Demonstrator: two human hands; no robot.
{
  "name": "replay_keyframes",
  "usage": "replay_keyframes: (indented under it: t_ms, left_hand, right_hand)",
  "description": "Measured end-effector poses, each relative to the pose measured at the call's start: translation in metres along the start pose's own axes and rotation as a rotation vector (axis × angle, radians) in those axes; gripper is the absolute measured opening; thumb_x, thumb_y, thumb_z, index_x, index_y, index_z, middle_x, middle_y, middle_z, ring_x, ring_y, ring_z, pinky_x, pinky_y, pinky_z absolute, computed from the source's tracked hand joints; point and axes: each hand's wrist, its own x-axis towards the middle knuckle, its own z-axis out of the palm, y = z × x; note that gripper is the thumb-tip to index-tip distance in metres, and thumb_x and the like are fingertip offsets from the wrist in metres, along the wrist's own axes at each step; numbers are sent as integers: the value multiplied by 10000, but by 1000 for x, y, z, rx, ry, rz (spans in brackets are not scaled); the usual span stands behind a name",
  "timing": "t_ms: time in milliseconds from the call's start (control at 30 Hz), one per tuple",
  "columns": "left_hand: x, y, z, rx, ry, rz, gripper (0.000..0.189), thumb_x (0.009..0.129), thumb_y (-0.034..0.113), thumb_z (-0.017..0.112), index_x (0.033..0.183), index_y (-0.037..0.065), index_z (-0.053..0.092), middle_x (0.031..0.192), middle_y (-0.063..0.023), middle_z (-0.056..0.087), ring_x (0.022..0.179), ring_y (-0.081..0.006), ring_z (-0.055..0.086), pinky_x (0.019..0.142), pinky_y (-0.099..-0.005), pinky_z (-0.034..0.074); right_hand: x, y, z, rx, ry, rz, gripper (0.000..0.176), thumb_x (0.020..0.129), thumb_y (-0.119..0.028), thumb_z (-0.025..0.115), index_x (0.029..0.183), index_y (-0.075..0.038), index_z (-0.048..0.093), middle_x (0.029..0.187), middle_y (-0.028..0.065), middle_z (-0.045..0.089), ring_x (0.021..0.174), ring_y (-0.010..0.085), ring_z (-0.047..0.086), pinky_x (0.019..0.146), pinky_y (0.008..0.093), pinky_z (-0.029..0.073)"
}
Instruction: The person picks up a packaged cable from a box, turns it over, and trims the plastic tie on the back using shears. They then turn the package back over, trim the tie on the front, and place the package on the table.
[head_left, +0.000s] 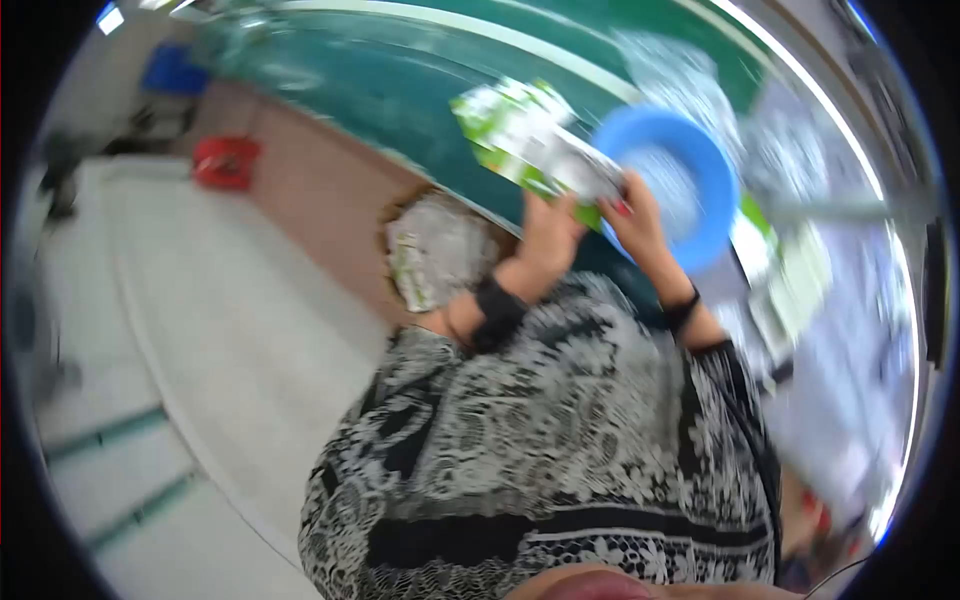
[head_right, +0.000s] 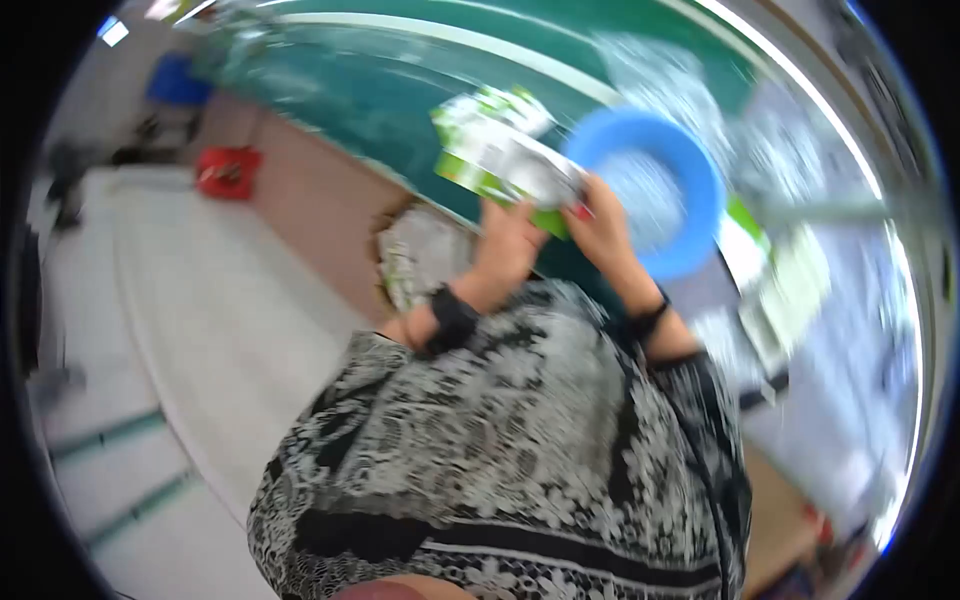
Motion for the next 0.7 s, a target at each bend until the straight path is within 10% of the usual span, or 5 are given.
replay_keyframes:
  t_ms: [367,533,700]
  left_hand:
    - [-5,59,-145,-191,292,288,386,900,26,501,1254,62,349,1189,-122,503,1107,-249,559,883,-391,519]
    - [-62,41,-334,538,691,169,488,853,129,589,1274,15,372,1112,-140,537,891,-247,567,779,-352,495]
    - [-86,3,-419,1208,748,-15,634,844,209,619,1353,-16,314,1191,-209,548,1028,-320,583,871,-379,477]
  right_hand:
    - [8,14,2,87,-80,97,229,791,-55,665,975,-23,531,747,78,506,690,179,501,672,324,442]
    - [-7,92,-40,-228,-212,305,269,854,-211,629,1037,-31,549,798,50,543,679,145,494,619,289,410]
    - [-20,75,-62,434,-165,718,437,906,-425,582,1147,-68,511,891,62,590,764,167,556,699,272,465]
